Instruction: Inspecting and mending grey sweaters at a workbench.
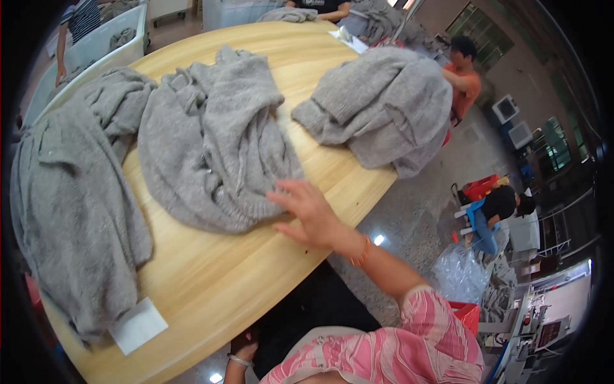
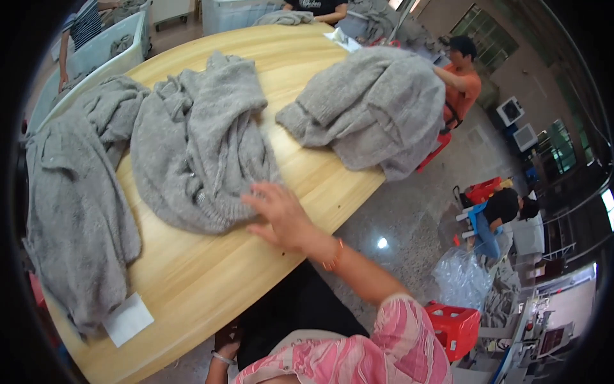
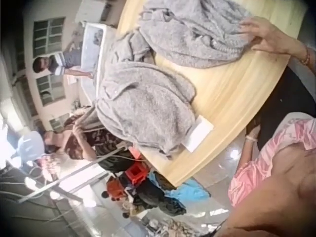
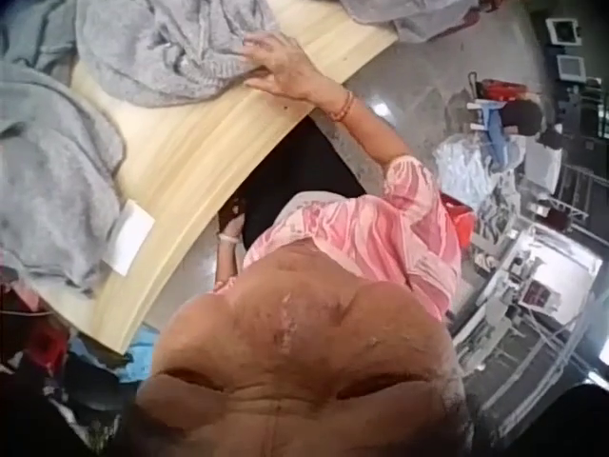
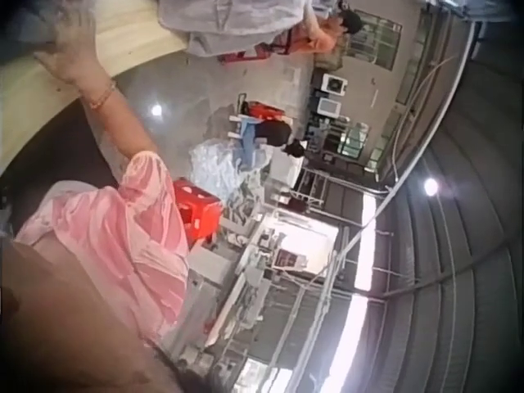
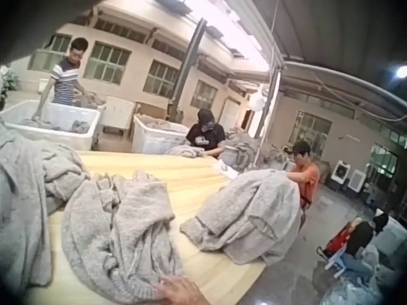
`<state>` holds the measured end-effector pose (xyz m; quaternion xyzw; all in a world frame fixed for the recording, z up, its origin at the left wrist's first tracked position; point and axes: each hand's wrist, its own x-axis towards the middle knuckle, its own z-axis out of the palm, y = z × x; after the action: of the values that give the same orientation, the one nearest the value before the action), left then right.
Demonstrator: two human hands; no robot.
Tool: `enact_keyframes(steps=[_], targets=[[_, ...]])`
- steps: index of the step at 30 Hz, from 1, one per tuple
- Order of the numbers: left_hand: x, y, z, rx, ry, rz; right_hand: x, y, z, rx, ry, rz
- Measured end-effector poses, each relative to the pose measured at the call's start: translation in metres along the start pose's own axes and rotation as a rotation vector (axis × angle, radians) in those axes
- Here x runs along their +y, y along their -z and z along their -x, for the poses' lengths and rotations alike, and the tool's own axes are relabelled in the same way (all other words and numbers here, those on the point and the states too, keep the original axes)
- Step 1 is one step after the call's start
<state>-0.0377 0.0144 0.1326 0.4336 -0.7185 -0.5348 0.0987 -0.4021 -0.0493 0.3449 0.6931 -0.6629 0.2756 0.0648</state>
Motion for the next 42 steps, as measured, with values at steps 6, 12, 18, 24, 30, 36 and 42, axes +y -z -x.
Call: enact_keyframes(steps=[6,12,18,24,30,36,42], targets=[[0.164,0.065,0.003,0.06,-0.461,0.072,0.006,-0.059,0.033,-0.154,-0.23,-0.112],[0.21,0.067,-0.027,0.399,-0.692,-0.209,-0.077,-0.036,0.043,-0.397,-0.231,-0.781],[0.193,0.062,-0.062,0.595,-0.41,0.182,-0.068,0.0,0.042,-0.695,-0.048,-0.956],[0.215,0.063,-0.054,0.672,-0.542,0.171,-0.009,0.018,-0.008,0.166,0.017,-0.105],[0.24,0.038,-0.032,0.241,-0.819,0.03,0.058,-0.01,-0.026,-0.192,-0.11,0.046],[0.204,0.035,-0.023,0.109,-0.577,-0.105,0.115,0.073,0.044,0.39,-0.316,-0.191],[0.211,0.024,-0.041,0.156,-0.707,-0.324,0.14,0.089,0.135,0.243,-0.514,0.05]])
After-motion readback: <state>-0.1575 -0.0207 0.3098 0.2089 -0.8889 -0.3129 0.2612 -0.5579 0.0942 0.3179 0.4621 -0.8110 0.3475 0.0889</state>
